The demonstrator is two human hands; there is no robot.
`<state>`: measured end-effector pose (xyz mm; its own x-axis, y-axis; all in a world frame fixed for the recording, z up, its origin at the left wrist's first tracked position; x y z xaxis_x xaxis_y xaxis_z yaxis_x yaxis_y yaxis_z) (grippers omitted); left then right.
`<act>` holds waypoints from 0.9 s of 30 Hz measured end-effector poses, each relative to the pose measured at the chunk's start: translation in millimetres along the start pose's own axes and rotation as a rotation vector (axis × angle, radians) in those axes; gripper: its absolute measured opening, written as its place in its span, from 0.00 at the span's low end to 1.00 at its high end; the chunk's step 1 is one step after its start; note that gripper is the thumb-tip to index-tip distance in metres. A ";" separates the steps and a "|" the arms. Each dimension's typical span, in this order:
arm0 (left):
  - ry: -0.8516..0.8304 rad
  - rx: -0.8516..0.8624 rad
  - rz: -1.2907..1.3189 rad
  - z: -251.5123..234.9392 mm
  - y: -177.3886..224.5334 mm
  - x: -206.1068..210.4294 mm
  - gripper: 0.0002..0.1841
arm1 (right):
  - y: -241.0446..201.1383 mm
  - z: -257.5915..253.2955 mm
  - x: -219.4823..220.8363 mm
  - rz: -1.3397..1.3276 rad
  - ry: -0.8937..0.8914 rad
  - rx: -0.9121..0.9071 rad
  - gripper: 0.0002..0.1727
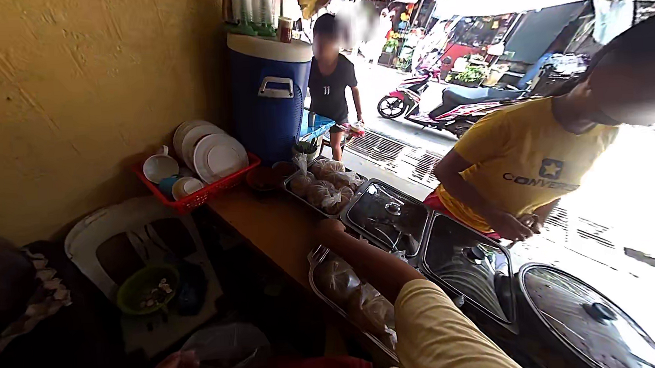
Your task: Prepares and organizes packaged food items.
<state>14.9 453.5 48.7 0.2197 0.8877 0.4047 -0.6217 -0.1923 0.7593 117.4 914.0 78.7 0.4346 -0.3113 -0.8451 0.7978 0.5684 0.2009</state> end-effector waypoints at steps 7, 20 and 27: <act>0.090 0.087 -0.100 8.3 42.9 -7.9 0.11 | -40.0 78.0 -41.2 -0.257 0.288 -0.320 0.25; 0.004 0.925 -0.660 97.3 128.4 -94.2 0.09 | -343.3 350.0 25.1 -0.421 0.447 -1.275 0.22; 0.236 0.746 -0.936 135.2 110.9 -225.1 0.12 | -424.4 433.8 74.8 -0.971 -0.603 -1.169 0.12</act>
<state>-1.8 175.8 110.7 0.1611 0.8515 -0.4989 0.3051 0.4378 0.8457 -7.5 319.2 145.1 0.3020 -0.9512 -0.0627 0.2434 0.1405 -0.9597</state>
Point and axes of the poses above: each hand's wrist, its own z-axis away from the middle knuckle, its own x-axis out of the palm, y = z × x, the point moved 9 cm from there along -z, towards the middle knuckle, and after that the axes turned 4 degrees about z, right-handed, at the moved point
